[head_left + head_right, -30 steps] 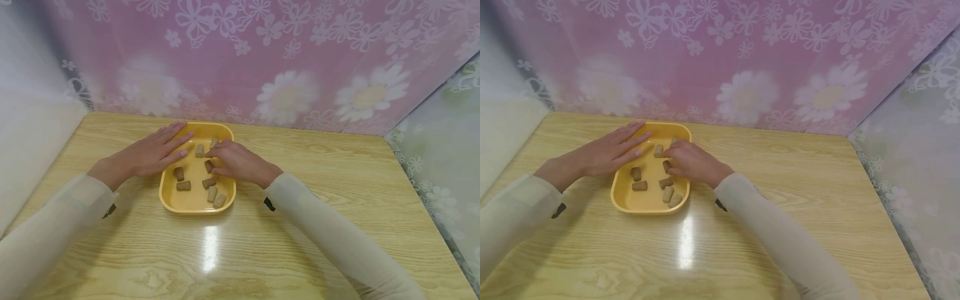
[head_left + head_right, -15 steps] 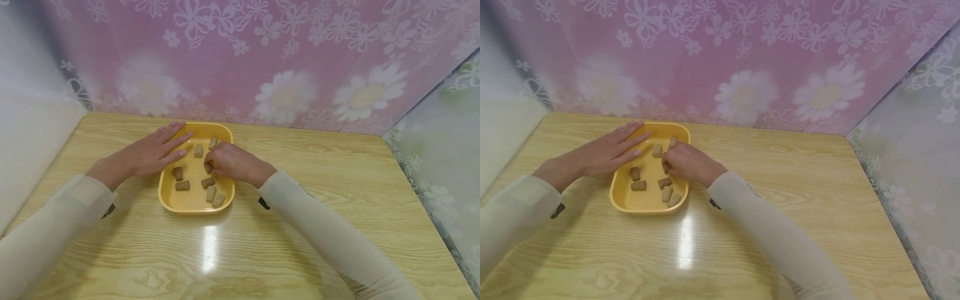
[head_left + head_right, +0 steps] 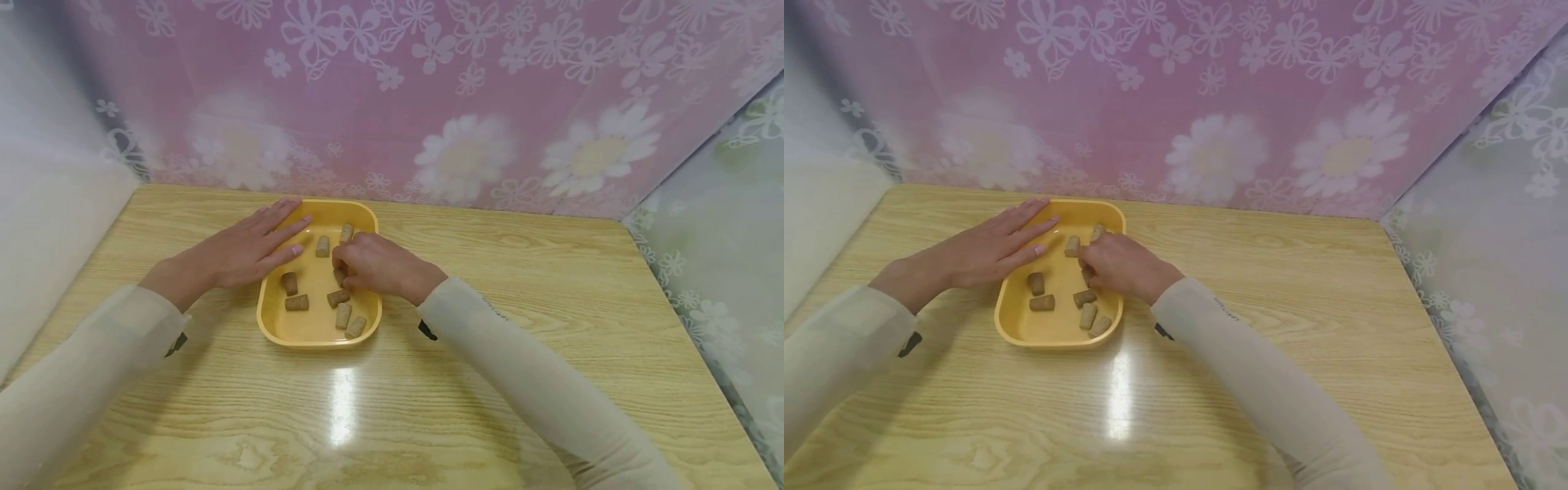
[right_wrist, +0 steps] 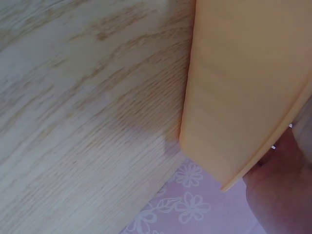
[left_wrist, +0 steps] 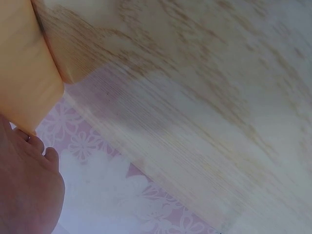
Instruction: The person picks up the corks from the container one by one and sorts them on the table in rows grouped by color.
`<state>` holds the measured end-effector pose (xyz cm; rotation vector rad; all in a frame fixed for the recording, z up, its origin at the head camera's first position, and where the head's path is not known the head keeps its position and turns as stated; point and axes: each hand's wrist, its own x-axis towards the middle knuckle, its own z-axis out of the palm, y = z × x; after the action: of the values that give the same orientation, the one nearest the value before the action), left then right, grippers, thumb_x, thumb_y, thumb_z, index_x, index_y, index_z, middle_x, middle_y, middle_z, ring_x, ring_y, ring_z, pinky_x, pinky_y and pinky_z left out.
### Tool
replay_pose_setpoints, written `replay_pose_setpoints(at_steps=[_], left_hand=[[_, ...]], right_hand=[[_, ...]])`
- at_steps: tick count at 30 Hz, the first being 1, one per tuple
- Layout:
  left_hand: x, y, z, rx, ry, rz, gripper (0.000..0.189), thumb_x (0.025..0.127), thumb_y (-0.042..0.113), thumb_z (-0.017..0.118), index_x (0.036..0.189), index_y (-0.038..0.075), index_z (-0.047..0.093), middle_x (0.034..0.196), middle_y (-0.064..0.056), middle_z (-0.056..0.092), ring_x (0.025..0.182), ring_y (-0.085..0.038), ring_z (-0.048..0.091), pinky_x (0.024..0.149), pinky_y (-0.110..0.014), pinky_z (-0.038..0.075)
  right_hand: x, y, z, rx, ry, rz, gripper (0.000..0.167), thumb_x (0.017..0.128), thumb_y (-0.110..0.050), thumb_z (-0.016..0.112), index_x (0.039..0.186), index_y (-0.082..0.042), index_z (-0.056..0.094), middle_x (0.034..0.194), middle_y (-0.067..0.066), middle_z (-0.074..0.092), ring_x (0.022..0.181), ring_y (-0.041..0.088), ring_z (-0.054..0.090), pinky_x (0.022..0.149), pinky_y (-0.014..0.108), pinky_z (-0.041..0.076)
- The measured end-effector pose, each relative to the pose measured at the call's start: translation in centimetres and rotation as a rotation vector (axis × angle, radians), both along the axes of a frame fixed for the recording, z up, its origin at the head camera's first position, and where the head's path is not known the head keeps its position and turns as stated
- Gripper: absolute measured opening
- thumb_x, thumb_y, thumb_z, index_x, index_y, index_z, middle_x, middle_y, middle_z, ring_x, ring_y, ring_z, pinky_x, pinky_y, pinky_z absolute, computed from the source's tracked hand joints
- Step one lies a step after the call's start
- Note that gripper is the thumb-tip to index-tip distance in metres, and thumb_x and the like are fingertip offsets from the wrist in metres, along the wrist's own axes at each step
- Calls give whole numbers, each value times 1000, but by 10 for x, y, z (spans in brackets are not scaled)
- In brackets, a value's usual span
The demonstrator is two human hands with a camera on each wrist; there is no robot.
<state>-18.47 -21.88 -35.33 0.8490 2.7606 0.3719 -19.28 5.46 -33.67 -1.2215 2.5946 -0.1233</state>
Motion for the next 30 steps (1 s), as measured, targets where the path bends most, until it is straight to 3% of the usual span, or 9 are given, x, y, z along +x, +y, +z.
replay_pose_setpoints(at_steps=[6, 16, 30], left_hand=[[0, -2, 0, -8, 8, 1, 68, 119, 55, 28, 178, 27, 10, 186, -6, -6, 172, -35, -3, 138, -62, 6], [-2, -2, -2, -20, -10, 14, 71, 117, 62, 25, 178, 29, 9, 186, -3, -8, 172, -34, -5, 138, -63, 7], [-2, 0, 1, -19, -32, 18, 72, 117, 63, 25, 178, 28, 11, 185, -1, -11, 172, -38, -5, 136, -67, 8]], right_hand=[[0, -2, -1, -5, 14, 21, 23, 104, -18, 78, 125, -9, 78, 110, 3, 79, 98, 17, 71, 96, 32, 60], [-3, 3, -2, -105, -36, 30, 9, 103, -14, 76, 111, -10, 79, 107, 2, 78, 96, 16, 68, 90, 33, 58], [2, 15, 9, -221, -34, -10, 25, 105, -21, 77, 128, -12, 79, 127, 1, 79, 121, 23, 69, 110, 40, 54]])
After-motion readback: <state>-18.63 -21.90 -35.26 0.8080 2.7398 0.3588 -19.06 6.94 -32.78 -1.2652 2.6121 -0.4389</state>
